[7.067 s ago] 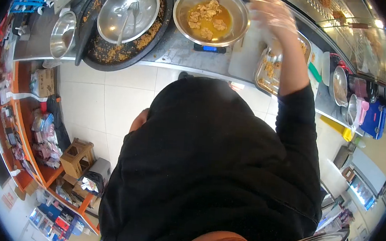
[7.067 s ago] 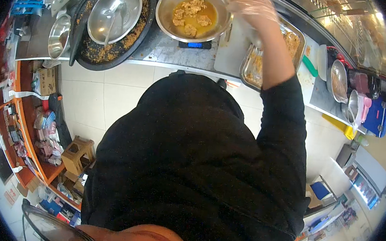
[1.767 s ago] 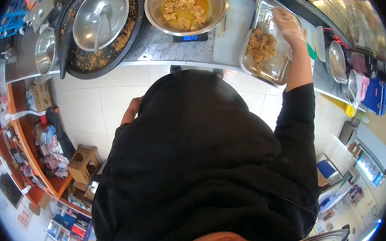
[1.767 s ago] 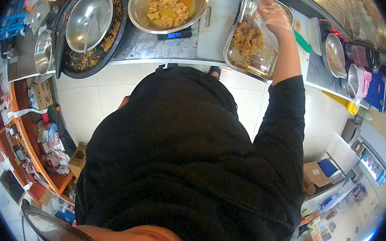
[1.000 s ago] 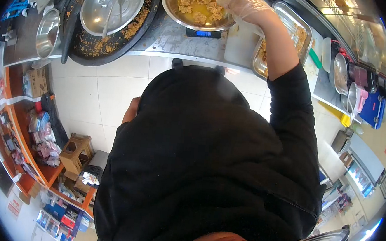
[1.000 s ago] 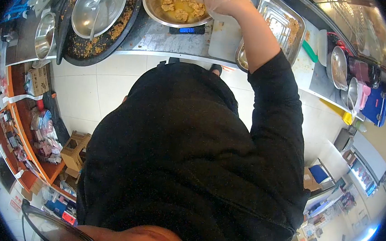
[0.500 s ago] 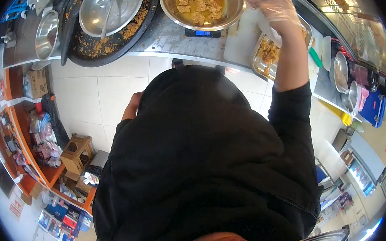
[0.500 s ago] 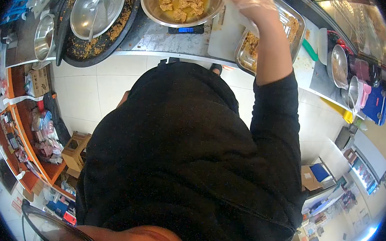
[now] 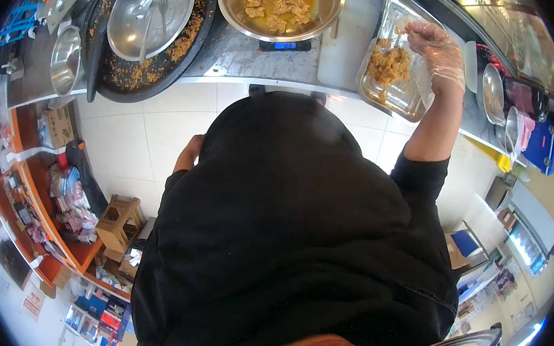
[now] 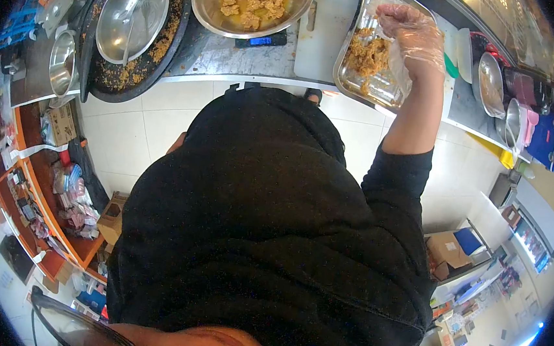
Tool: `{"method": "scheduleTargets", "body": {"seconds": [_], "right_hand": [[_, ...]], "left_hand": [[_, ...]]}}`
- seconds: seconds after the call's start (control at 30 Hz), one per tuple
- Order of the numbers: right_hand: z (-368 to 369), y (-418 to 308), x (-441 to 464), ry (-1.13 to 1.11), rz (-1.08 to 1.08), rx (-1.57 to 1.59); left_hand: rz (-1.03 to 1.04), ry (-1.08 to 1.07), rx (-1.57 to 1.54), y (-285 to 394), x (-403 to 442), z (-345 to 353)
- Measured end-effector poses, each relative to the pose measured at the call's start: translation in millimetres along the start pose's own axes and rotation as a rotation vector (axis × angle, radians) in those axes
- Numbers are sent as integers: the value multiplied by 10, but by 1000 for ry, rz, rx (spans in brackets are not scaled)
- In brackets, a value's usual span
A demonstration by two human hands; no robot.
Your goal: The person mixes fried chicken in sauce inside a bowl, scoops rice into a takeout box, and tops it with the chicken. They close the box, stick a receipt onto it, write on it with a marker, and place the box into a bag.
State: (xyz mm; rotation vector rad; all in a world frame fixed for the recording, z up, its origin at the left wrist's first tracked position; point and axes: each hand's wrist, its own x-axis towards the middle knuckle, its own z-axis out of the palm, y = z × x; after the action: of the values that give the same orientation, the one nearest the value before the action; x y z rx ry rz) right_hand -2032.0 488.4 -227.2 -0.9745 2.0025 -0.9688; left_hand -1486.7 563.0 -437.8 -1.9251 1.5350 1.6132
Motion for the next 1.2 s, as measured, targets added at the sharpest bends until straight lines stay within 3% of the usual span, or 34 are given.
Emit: {"method": "scheduleTargets", "body": {"seconds": [0.07, 0.13, 0.33, 0.47, 0.7, 0.8, 0.9, 1.0, 1.1, 1.2], "right_hand": [[-43, 58, -11, 3, 17, 12], [-86, 130, -16, 7, 26, 24], [-168, 256, -54, 50, 21, -34], [-174, 278, -97, 80, 63, -25], [-135, 375, -169, 118, 140, -81], [-137, 314, -277, 54, -16, -257], [-155, 276, -242, 222, 160, -64], [-396, 433, -207, 225, 45, 63], [-514, 488, -181, 277, 61, -116], [-389, 294, -325, 186, 58, -297]], "left_hand": [[190, 56, 304, 335, -308, -76], [192, 69, 351, 436, -348, -123], [-145, -69, -120, -100, 303, -25], [-118, -59, -444, -1320, 1085, 299], [-103, -70, -274, -636, 598, 83], [-93, -76, -249, -519, 538, 29], [-85, -78, -240, -489, 500, -1], [-85, -86, -235, -484, 483, 9], [-89, -93, -229, -491, 461, -28], [-91, -99, -227, -501, 416, -40]]}}
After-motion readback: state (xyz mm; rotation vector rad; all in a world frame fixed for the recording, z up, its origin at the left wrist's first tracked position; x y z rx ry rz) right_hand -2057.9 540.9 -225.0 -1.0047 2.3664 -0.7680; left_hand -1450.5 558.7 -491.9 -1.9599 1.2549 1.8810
